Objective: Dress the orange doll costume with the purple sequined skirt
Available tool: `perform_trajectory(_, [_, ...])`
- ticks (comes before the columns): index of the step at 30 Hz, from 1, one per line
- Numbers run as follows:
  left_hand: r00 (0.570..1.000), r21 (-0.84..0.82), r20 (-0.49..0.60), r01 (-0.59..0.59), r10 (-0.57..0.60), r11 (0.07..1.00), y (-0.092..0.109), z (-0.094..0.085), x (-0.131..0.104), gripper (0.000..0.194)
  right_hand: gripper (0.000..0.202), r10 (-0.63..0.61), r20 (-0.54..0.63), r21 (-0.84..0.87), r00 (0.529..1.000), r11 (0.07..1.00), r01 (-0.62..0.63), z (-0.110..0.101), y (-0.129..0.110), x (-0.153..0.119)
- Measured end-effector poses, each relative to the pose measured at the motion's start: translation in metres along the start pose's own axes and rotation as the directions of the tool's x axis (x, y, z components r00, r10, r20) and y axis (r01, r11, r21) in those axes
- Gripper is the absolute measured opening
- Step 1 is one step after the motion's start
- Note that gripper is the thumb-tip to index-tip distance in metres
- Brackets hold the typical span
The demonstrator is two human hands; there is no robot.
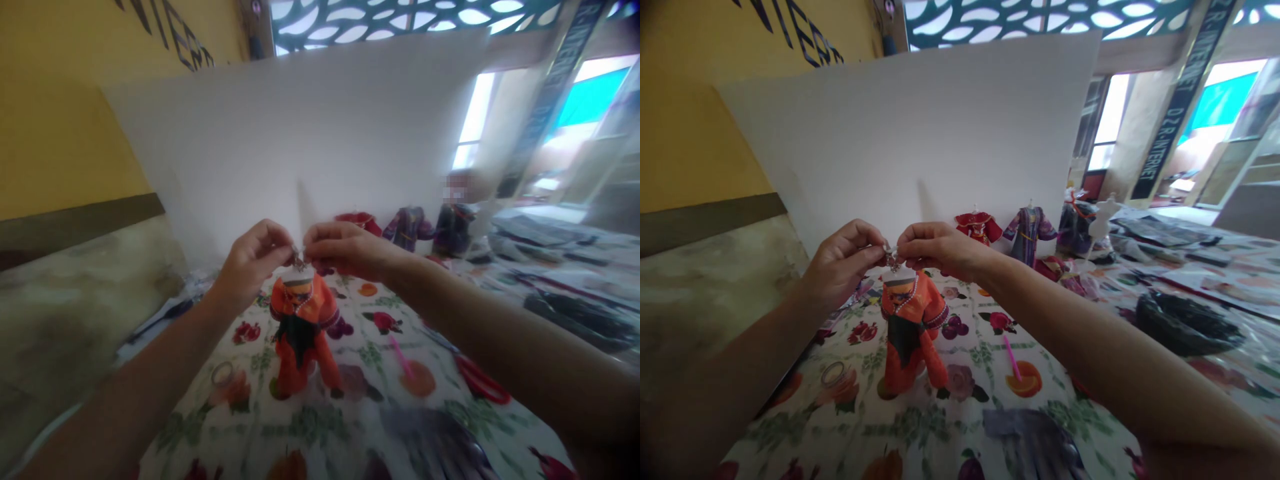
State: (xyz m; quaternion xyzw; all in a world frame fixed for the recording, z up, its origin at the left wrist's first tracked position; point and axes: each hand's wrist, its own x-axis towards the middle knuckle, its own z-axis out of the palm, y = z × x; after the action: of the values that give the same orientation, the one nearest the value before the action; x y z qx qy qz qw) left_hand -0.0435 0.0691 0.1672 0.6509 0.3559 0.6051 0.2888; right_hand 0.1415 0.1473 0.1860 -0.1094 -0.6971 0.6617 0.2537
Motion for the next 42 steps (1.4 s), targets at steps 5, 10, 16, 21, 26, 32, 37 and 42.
perform_trajectory(5, [0.998, -0.048, -0.05, 0.044, -0.046, 0.998, 0.001, 0.001, 0.0, 0.008, 0.006, -0.018, 0.014, 0.09, 1.0, 0.996, 0.016, -0.004, 0.004, 0.003])
perform_trajectory(10, [0.997, -0.071, -0.056, 0.056, -0.06, 0.996, 0.002, 0.003, 0.001, 0.009, 0.005, -0.034, 0.033, 0.107, 0.999, 0.994, 0.03, -0.007, 0.007, 0.005])
perform_trajectory(16, [0.996, -0.032, -0.079, 0.029, -0.032, 0.999, 0.002, 0.002, 0.001, 0.006, 0.006, -0.077, 0.004, -0.098, 0.997, 0.992, 0.077, 0.002, 0.004, 0.001])
perform_trajectory(21, [0.996, 0.031, -0.095, 0.005, -0.002, 0.999, 0.0, 0.002, 0.001, 0.006, 0.008, -0.152, -0.084, -0.233, 0.985, 0.964, 0.129, 0.013, 0.002, -0.003])
perform_trajectory(26, [0.997, 0.016, -0.072, 0.012, -0.011, 1.0, 0.001, 0.005, 0.0, 0.008, 0.006, -0.162, -0.118, -0.269, 0.98, 0.955, 0.126, 0.016, -0.001, -0.004])
perform_trajectory(32, [0.994, 0.012, -0.109, 0.032, -0.031, 0.999, 0.004, 0.009, 0.0, 0.017, 0.007, -0.139, -0.15, -0.15, 0.979, 0.982, 0.117, 0.009, 0.006, -0.001])
perform_trajectory(37, [0.991, 0.09, -0.118, -0.048, 0.059, 0.995, 0.005, 0.012, 0.002, 0.012, 0.009, -0.1, -0.144, 0.023, 0.985, 0.994, 0.104, 0.004, 0.013, 0.004])
perform_trajectory(42, [0.983, 0.16, -0.142, -0.094, 0.117, 0.983, 0.004, 0.014, 0.004, 0.014, 0.012, -0.116, -0.169, 0.089, 0.979, 0.987, 0.132, 0.005, 0.015, 0.006])
